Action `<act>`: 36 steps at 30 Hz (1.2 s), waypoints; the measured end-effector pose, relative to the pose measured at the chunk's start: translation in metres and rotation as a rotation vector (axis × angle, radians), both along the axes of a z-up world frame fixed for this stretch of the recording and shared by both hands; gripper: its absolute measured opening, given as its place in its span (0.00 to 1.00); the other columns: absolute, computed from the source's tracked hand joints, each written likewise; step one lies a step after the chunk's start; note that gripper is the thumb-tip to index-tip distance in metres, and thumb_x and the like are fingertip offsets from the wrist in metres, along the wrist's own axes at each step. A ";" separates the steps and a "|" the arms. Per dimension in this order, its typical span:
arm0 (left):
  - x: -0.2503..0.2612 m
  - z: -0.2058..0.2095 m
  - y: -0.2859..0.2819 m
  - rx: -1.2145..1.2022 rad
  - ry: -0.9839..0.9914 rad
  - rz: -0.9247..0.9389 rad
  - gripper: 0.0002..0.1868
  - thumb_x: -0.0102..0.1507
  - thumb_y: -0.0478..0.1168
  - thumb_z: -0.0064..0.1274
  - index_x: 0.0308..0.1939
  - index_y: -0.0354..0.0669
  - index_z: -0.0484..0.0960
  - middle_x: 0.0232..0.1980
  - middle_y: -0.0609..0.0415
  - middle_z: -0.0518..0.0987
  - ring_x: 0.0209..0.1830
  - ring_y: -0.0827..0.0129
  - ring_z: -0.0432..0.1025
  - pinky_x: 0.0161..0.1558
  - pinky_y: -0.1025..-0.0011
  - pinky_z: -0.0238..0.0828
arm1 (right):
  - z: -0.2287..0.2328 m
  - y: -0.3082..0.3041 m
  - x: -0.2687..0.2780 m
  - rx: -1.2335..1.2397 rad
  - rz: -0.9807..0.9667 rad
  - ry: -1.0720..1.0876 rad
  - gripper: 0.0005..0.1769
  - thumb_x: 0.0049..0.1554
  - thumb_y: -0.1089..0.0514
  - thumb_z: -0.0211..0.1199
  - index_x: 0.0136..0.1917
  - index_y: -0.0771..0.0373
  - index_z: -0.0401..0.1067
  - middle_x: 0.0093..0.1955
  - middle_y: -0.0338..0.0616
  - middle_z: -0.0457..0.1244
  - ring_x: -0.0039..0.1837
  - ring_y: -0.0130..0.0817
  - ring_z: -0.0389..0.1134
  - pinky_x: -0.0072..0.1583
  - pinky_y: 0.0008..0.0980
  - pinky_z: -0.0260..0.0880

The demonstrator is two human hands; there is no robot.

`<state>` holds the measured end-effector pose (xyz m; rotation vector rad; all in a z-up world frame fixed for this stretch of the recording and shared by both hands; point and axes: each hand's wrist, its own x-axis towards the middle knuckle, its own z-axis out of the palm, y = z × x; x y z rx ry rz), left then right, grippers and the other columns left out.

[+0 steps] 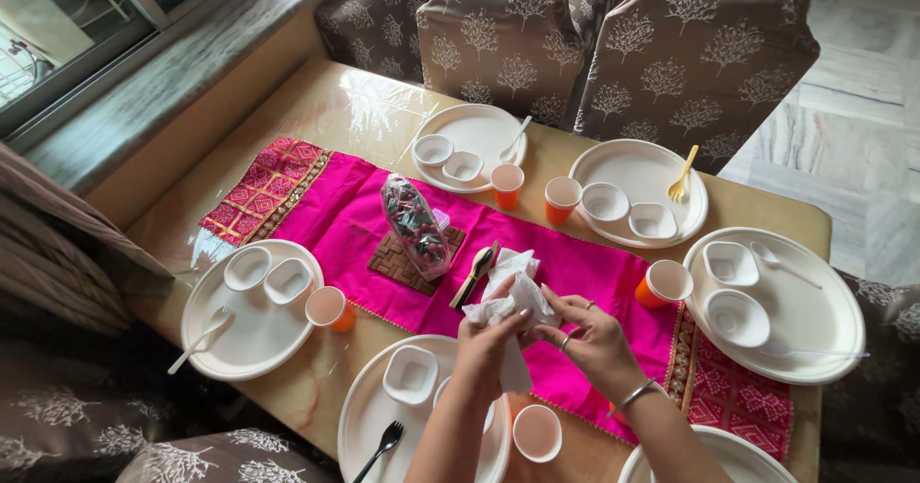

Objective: The person folds several white paper napkins into triangles and places them individually onto plates or tucked into small bowls arranged on a dining table.

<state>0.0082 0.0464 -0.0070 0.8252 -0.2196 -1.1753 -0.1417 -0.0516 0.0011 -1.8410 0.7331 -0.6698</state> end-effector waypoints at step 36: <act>-0.004 0.038 0.001 0.175 -1.187 -0.212 0.21 0.51 0.46 0.73 0.38 0.35 0.82 0.29 0.54 0.82 0.27 0.76 0.75 0.31 0.72 0.75 | -0.011 -0.013 -0.024 0.372 -0.055 0.066 0.01 0.53 0.69 0.65 0.41 0.70 0.76 0.35 0.37 0.68 0.38 0.22 0.68 0.38 0.26 0.70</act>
